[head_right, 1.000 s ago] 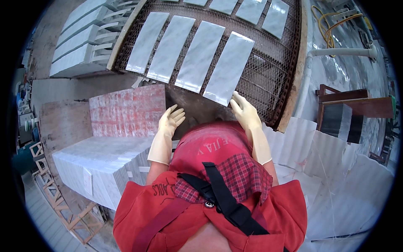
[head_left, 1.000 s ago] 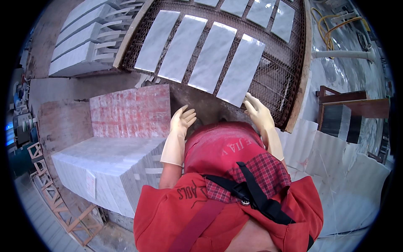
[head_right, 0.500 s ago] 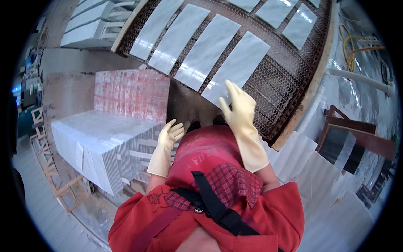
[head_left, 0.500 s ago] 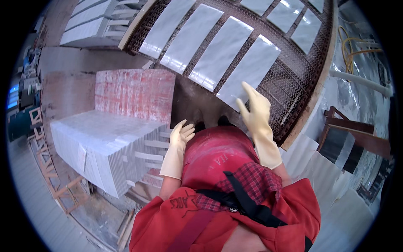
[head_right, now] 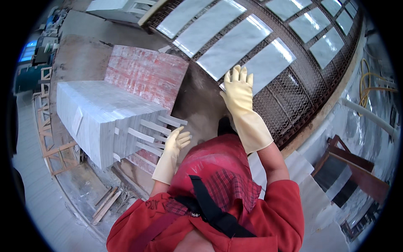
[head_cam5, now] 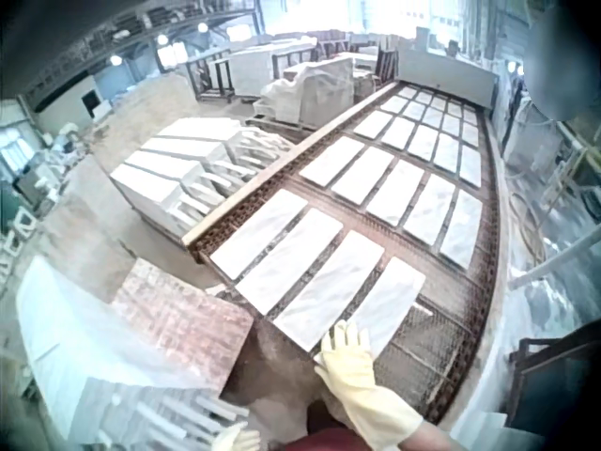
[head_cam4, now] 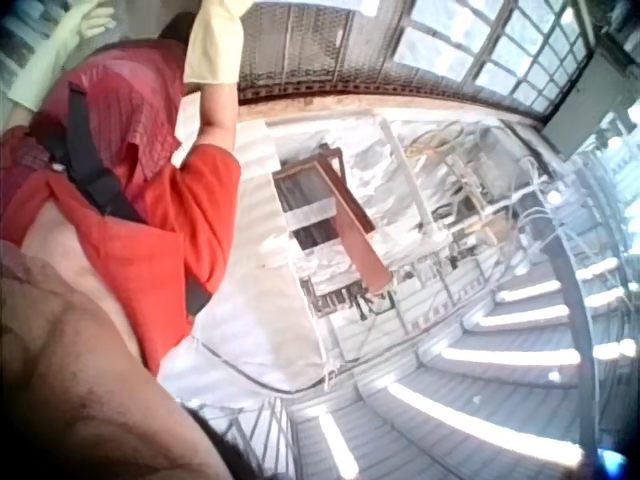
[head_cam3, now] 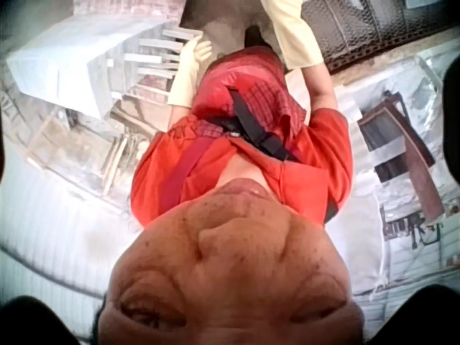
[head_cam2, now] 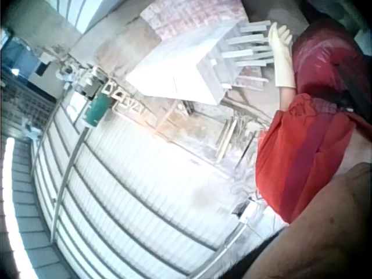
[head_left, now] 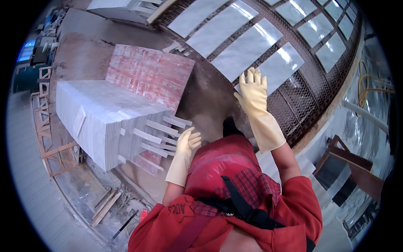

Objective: The person repeatedly picks up rectangular white tiles from a stack and places them onto a mesh rack. The person handles the tiles one at a time, aligning them in rows on the rack.

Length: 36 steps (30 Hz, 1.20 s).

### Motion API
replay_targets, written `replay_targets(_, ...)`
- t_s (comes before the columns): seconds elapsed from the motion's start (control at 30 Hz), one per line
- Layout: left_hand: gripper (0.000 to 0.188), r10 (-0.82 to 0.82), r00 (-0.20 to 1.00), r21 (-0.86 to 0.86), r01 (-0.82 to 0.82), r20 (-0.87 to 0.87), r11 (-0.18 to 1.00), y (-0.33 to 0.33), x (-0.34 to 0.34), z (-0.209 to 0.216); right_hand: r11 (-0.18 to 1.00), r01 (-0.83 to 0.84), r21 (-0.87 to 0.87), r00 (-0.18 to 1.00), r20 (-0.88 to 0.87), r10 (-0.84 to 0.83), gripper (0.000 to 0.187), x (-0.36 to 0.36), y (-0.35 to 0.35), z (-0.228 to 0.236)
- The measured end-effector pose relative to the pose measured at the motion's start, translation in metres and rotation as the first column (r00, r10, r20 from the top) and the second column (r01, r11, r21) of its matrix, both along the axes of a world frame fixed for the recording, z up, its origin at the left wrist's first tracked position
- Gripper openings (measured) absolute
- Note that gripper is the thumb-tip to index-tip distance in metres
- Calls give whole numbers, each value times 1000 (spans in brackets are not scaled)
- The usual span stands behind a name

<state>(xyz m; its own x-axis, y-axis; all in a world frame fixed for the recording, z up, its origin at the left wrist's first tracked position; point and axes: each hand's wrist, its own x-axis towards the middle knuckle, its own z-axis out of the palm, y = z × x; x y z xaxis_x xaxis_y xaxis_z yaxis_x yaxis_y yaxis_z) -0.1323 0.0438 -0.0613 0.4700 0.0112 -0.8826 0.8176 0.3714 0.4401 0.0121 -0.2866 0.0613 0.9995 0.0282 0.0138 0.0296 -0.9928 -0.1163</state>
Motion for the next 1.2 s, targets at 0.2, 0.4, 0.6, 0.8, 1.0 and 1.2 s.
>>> replay_targets(0.2, 37, 24, 990, -17, -22, 138, 1000, 14, -37, 13, 993, -42, -114, 999, 23, 44, 71, -7, 17, 3)
replay_targets(0.4, 36, 228, 947, 22, -239, 227, 971, 78, -157, 18, 941, -76, -331, 996, -78, 53, 67, -19, 39, 18)
replay_targets(0.6, 35, 563, 806, 142, -588, 181, 796, 174, -360, -26, 773, -314, -551, 928, -349, 128, 56, -13, 45, 27)
replay_targets(0.8, 47, 969, 247, 63, -967, -21, 248, 206, -594, -102, 517, -696, -498, 671, -708, 220, 48, -102, 201, -11)
replay_targets(1.0, 46, 994, 9, 78, -997, -113, 18, 182, -670, -124, 533, -846, -4, 337, -778, 529, 59, -256, 346, -76)
replay_targets(1.2, 47, 963, 268, 212, -940, -34, 269, 187, -646, -121, 566, -815, 121, 240, -819, 521, 59, -283, 413, -107)
